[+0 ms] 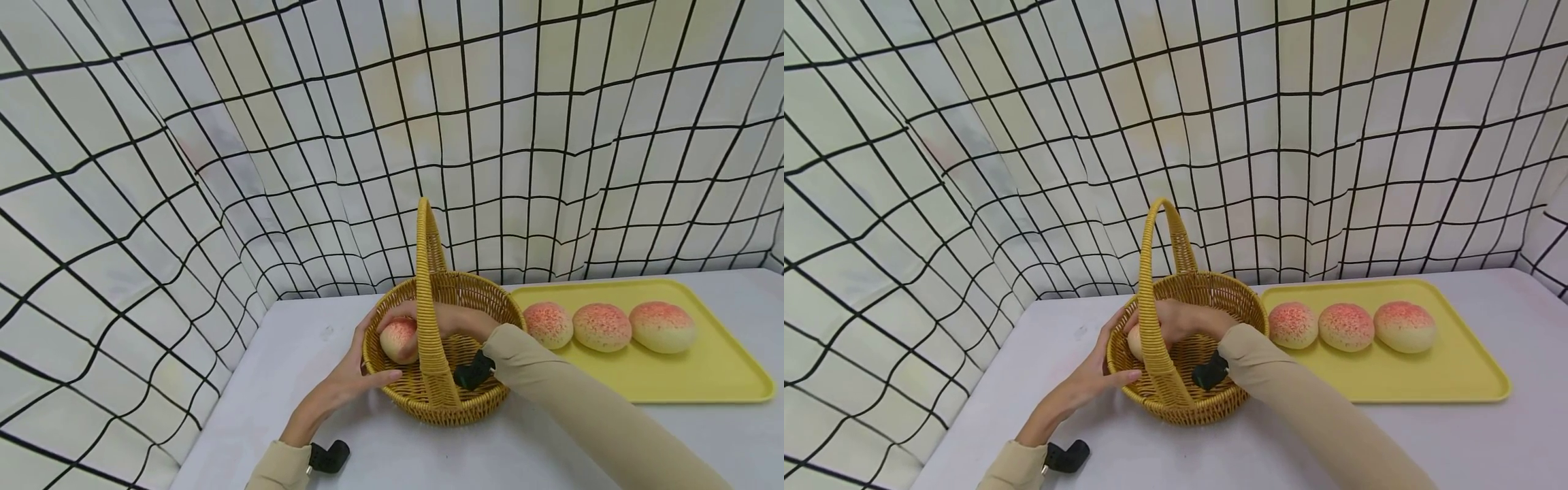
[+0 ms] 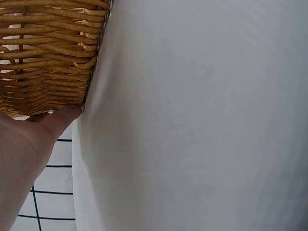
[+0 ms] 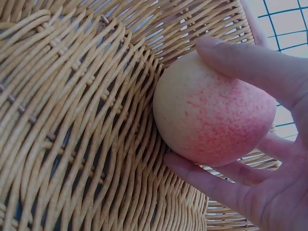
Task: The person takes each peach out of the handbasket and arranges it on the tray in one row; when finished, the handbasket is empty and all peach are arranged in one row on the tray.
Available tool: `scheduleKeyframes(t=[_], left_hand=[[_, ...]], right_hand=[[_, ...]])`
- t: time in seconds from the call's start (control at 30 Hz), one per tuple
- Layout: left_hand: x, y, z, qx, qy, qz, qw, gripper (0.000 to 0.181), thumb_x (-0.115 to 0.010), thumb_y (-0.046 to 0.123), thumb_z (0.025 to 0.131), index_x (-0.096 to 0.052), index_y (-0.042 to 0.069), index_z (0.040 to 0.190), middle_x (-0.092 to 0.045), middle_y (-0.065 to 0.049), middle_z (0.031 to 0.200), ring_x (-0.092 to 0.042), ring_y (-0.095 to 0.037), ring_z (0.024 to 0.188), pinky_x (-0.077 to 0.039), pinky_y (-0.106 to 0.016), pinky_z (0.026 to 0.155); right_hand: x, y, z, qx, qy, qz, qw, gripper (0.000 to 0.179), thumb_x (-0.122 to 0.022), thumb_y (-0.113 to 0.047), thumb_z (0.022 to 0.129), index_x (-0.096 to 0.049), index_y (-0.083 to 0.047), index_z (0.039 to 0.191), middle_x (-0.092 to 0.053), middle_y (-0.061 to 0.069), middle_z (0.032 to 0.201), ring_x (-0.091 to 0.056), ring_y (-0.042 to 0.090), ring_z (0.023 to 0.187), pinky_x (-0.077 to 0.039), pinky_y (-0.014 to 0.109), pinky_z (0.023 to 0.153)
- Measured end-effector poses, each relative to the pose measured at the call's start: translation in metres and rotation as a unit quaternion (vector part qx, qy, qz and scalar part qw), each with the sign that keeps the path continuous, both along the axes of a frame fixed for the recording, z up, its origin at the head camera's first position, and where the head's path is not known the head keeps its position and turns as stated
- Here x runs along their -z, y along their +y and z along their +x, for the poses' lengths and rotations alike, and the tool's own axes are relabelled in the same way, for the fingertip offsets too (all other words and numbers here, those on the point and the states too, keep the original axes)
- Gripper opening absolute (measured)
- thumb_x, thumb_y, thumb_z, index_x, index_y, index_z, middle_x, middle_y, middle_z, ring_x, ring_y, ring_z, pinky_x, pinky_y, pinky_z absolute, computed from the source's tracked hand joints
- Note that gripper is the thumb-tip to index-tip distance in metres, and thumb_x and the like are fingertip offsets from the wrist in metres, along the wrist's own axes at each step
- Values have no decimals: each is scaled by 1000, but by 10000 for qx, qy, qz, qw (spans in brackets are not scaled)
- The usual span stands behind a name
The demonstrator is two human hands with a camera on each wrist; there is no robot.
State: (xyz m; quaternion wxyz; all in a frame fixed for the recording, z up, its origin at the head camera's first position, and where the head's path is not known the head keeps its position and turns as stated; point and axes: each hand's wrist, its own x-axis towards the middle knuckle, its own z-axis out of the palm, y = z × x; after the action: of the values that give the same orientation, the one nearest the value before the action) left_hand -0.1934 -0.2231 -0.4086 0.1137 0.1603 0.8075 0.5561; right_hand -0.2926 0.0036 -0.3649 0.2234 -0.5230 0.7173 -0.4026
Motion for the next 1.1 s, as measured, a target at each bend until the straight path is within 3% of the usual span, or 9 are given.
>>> scheduleKeyframes(t=[0.07, 0.27, 0.37, 0.5, 0.7, 0.8, 0.97, 1.1], left_hand=[[0, 0, 0, 4, 28, -26, 10000, 116, -82, 38, 89, 3, 28, 168, -13, -14, 172, -25, -33, 155, -23, -58, 123], [-1, 2, -1, -17, 34, -71, 10000, 116, -82, 37, 89, 3, 29, 168, -11, -15, 173, -28, -36, 154, -26, -56, 122], [-1, 2, -1, -21, 35, -75, 10000, 116, -82, 37, 89, 3, 30, 168, -10, -16, 173, -29, -38, 154, -28, -54, 122], [-1, 2, -1, -46, 49, -40, 10000, 116, -82, 37, 89, 3, 30, 168, -13, -19, 172, -28, -41, 153, -29, -57, 120], [1, 0, 0, -140, -3, 13, 9999, 116, -82, 35, 88, 2, 31, 168, -11, -19, 172, -25, -42, 154, -27, -61, 120], [1, 0, 2, -141, -56, 55, 9999, 116, -82, 33, 88, 2, 30, 168, -12, -21, 171, -26, -43, 153, -28, -61, 120], [1, 1, 2, -92, -86, 56, 9999, 116, -81, 32, 89, 3, 29, 168, -13, -23, 170, -27, -43, 152, -28, -59, 121], [1, 1, 1, -76, -77, 70, 9999, 116, -81, 32, 90, 4, 30, 168, -11, -23, 171, -26, -43, 153, -27, -59, 121]], right_hand=[[0, 0, 0, -2, 0, 9, 10000, 52, -78, -5, 86, -61, 3, 135, -62, 18, 132, -58, 16, 115, -52, 31, 99], [-7, 9, 2, 2, 581, 56, 9983, 50, -83, -7, 82, -66, 3, 128, -66, 16, 127, -61, 17, 113, -53, 30, 96], [-16, 20, 6, 357, 983, 337, 9939, 48, -84, -12, 83, -70, -3, 128, -69, 10, 125, -62, 16, 109, -52, 29, 93], [-30, 42, 13, 1033, 1164, 551, 9863, 49, -87, -18, 85, -71, -8, 130, -71, 4, 122, -62, 14, 106, -53, 30, 90], [-57, 92, 33, 1805, 1620, 384, 9694, 55, -90, -17, 78, -71, -17, 129, -67, 0, 126, -60, 21, 112, -56, 38, 90], [-67, 126, 45, 2125, 1581, 256, 9639, 56, -90, -12, 78, -72, -22, 129, -65, -1, 129, -59, 23, 115, -56, 41, 89], [-78, 196, 64, 2790, 1669, 143, 9456, 58, -94, -16, 77, -71, -28, 130, -63, -4, 133, -59, 15, 111, -58, 35, 81], [-76, 255, 72, 3453, 2142, 286, 9133, 64, -97, -18, 75, -70, -27, 132, -61, -12, 134, -56, 0, 108, -57, 28, 75]])
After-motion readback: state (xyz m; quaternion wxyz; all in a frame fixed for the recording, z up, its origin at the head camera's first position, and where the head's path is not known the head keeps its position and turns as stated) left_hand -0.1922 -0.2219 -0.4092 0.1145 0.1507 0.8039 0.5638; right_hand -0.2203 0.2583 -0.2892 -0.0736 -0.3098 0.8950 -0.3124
